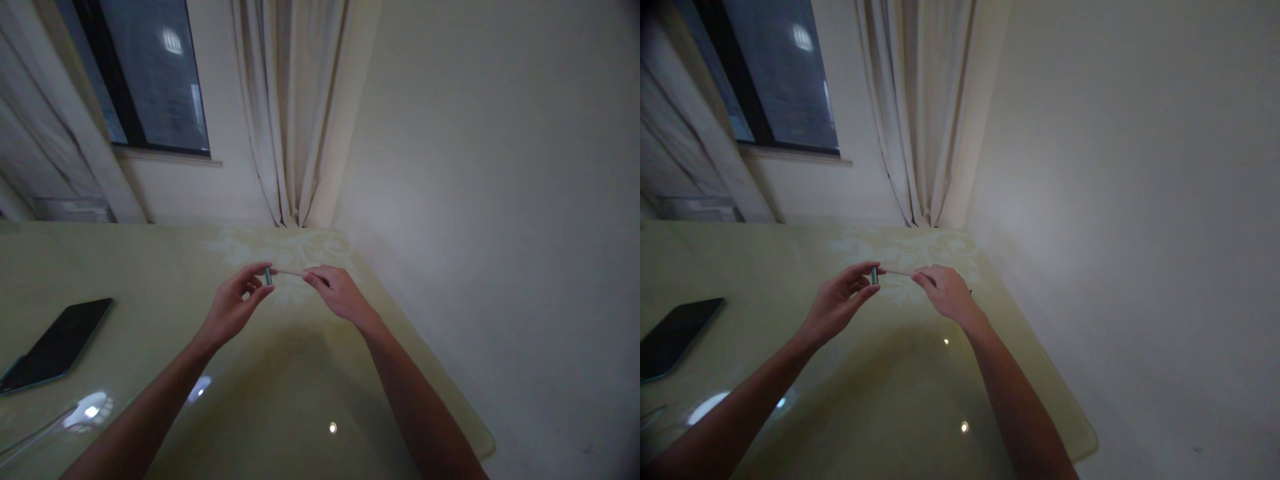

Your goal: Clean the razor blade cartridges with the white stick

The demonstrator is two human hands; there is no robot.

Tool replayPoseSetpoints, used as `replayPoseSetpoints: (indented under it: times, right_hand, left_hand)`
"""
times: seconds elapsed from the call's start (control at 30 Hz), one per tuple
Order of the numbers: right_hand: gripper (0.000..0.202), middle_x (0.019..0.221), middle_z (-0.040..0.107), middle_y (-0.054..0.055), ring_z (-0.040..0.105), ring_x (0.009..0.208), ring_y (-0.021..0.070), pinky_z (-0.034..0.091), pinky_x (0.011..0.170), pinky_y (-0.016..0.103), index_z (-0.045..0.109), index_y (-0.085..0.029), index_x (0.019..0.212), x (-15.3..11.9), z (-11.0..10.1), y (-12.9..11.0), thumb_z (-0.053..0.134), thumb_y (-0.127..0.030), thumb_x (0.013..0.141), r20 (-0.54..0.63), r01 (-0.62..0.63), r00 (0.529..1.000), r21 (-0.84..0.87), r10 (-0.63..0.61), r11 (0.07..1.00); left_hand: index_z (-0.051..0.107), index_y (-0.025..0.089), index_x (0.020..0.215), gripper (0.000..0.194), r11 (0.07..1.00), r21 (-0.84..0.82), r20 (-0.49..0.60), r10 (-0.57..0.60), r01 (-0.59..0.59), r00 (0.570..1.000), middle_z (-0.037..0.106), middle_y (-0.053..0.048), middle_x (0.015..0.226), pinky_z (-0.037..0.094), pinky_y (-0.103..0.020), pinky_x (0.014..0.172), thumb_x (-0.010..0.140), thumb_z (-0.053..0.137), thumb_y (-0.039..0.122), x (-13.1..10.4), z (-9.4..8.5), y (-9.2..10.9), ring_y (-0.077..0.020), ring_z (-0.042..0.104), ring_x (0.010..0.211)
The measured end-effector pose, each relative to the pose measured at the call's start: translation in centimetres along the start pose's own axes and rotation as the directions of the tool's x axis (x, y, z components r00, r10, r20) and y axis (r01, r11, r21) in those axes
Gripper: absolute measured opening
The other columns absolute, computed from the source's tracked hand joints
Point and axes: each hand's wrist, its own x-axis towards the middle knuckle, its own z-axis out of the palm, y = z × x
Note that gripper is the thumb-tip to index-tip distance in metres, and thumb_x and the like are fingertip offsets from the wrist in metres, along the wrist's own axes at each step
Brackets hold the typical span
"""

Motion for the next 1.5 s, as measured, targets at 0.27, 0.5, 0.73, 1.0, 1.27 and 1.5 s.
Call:
replayPoseSetpoints:
  times: [0.27,0.5,0.73,1.0,1.27,1.5]
  right_hand:
    - [0.037,0.102,0.08,0.009,0.069,0.093,0.0225,0.045,0.083,0.032,0.083,-0.02,0.111,0.1,0.2,0.1,0.055,-0.045,0.11,-0.017,-0.031,0.999,-0.036,0.03,0.999]
    - [0.035,0.094,0.077,0.005,0.066,0.084,0.0189,0.042,0.076,0.029,0.082,-0.02,0.105,0.1,0.4,-0.3,0.055,-0.042,0.111,0.016,-0.004,1.0,0.011,0.003,1.0]
    - [0.036,0.093,0.075,0.005,0.065,0.086,0.0195,0.041,0.077,0.029,0.079,-0.019,0.098,-0.2,-0.2,-0.1,0.055,-0.043,0.111,0.033,-0.031,0.999,-0.012,0.031,0.999]
    - [0.045,0.083,0.071,0.004,0.06,0.078,0.0181,0.037,0.073,0.028,0.075,-0.017,0.086,-0.1,-0.6,-0.5,0.052,-0.047,0.111,0.121,-0.018,0.992,-0.053,0.024,0.998]
    - [0.042,0.082,0.07,0.002,0.06,0.077,0.0172,0.04,0.073,0.028,0.075,-0.017,0.088,-0.2,-0.4,-1.0,0.053,-0.045,0.111,0.134,0.02,0.991,0.093,-0.033,0.995]
    - [0.04,0.08,0.068,0.002,0.059,0.075,0.017,0.038,0.07,0.028,0.074,-0.018,0.087,-0.3,-0.9,-1.0,0.053,-0.042,0.111,0.103,0.017,0.994,0.046,-0.022,0.999]
  left_hand:
    - [0.072,0.022,0.128,0.044,1.0,0.009,0.032,-0.02,0.02,0.999,0.075,-0.004,0.088,0.054,-0.029,0.065,0.089,0.076,0.043,0.0,0.1,-0.2,-0.0173,0.066,0.071]
    - [0.072,0.022,0.128,0.042,0.999,-0.013,0.081,-0.029,0.03,0.996,0.075,-0.004,0.087,0.057,-0.03,0.068,0.09,0.074,0.04,0.1,-0.1,-0.2,-0.0183,0.068,0.075]
    - [0.072,0.023,0.129,0.041,1.0,-0.028,0.087,-0.013,0.015,0.996,0.077,-0.006,0.096,0.056,-0.029,0.067,0.091,0.074,0.038,0.1,0.0,-0.3,-0.0175,0.068,0.075]
    - [0.069,0.025,0.131,0.037,0.999,-0.036,0.084,0.021,-0.018,0.996,0.078,-0.009,0.127,0.057,-0.028,0.072,0.095,0.071,0.035,0.2,-0.1,-0.2,-0.0147,0.065,0.078]
    - [0.069,0.025,0.129,0.037,0.998,-0.038,0.06,0.043,-0.041,0.997,0.078,-0.009,0.127,0.058,-0.029,0.071,0.093,0.073,0.034,0.1,-0.1,0.6,-0.0141,0.065,0.076]
    - [0.069,0.024,0.131,0.039,0.998,-0.043,0.037,0.046,-0.044,0.998,0.078,-0.011,0.127,0.058,-0.03,0.071,0.094,0.072,0.033,0.1,0.0,0.1,-0.0144,0.065,0.076]
